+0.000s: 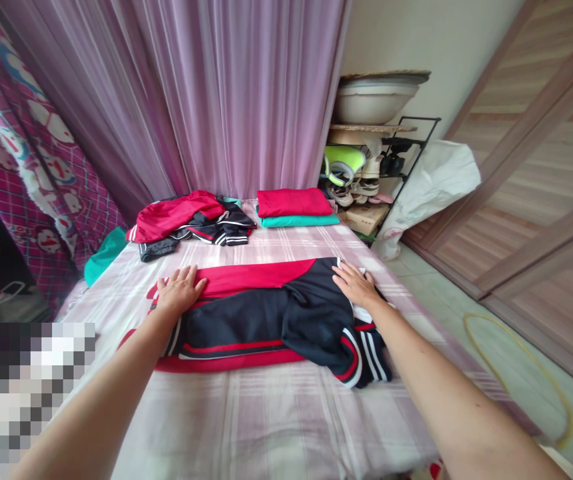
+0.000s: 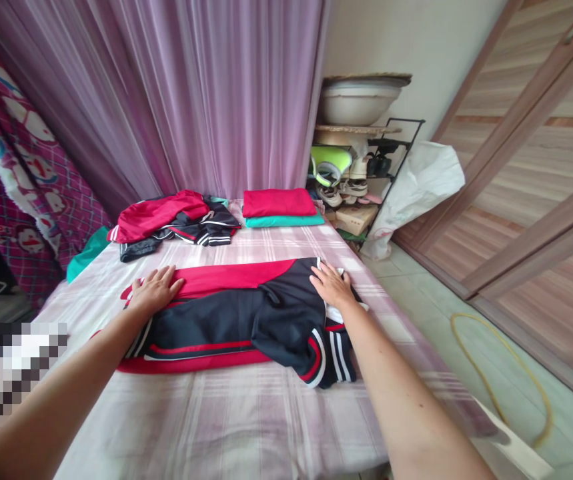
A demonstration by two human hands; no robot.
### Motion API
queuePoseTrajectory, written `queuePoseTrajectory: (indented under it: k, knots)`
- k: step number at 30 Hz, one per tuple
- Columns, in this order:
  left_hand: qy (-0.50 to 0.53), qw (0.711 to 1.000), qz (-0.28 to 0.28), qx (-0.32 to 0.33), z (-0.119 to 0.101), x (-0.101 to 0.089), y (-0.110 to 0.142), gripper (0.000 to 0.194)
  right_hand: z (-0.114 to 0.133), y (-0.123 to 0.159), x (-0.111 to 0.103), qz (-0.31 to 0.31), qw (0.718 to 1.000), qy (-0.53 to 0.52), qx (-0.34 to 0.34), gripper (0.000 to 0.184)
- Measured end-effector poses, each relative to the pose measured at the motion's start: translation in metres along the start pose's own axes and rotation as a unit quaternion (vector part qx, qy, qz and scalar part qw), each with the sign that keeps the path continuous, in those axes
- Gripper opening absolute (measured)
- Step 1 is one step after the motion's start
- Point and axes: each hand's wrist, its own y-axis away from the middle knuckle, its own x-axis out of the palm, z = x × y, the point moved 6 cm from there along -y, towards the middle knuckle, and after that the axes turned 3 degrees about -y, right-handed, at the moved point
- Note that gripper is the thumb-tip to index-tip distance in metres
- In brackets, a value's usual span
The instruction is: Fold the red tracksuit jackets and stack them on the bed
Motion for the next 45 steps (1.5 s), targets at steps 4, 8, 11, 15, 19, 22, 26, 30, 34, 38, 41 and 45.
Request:
queuePoseTrajectory:
  k: [4, 8, 11, 15, 19, 22, 26, 30, 34, 38, 41, 45]
  knots:
    - [-0.023, 0.999, -0.031, 0.013, -0.013, -0.014, 0.006, 0.054, 0.004, 0.001, -0.004, 0.002, 1.0, -0.016, 0.001, 0.052]
    - [0.031, 0.989, -0.095, 0.105, -0.071, -0.04, 0.032, 0.041, 0.005, 0.003, -0.007, 0.009, 0.999, -0.034, 0.003, 0.053]
    - [0.128, 0.957, -0.095, 0.241, -0.141, -0.057, 0.071, 0.035, 0.006, 0.005, -0.009, 0.009, 0.999, -0.043, 0.008, 0.052]
    - [0.238, 0.853, -0.01, 0.465, -0.227, -0.065, 0.137, 0.044, 0.007, 0.007, -0.011, 0.004, 0.999, -0.045, 0.008, 0.051]
    - [0.282, 0.828, 0.008, 0.485, -0.252, -0.066, 0.16, 0.03, 0.006, 0.005, -0.01, -0.003, 0.999, -0.04, 0.007, 0.05]
    - [0.387, 0.832, -0.029, 0.397, -0.231, -0.077, 0.144, 0.029, 0.002, 0.002, -0.008, -0.008, 0.999, -0.047, 0.015, 0.051]
    - [0.585, 0.786, -0.111, 0.167, -0.162, -0.075, 0.112, 0.032, -0.004, -0.004, -0.003, -0.016, 0.997, -0.077, 0.012, 0.056]
    - [0.588, 0.803, -0.09, 0.028, -0.102, -0.042, 0.099, 0.04, -0.006, -0.005, 0.001, -0.027, 0.995, -0.091, -0.004, 0.058]
    - [0.449, 0.889, -0.092, -0.004, -0.072, -0.037, 0.089, 0.034, -0.006, -0.004, 0.002, -0.034, 0.996, -0.079, 0.004, 0.055]
    - [0.316, 0.933, -0.133, 0.106, -0.092, -0.066, 0.065, 0.029, -0.003, -0.002, 0.001, -0.034, 0.998, -0.06, 0.002, 0.054]
    - [0.168, 0.952, -0.077, 0.242, -0.121, -0.071, 0.042, 0.037, -0.002, -0.002, -0.001, -0.03, 0.998, -0.052, 0.006, 0.052]
    - [0.007, 0.958, 0.022, 0.287, -0.119, -0.049, 0.02, 0.037, -0.001, -0.001, -0.002, -0.027, 0.998, -0.054, 0.011, 0.051]
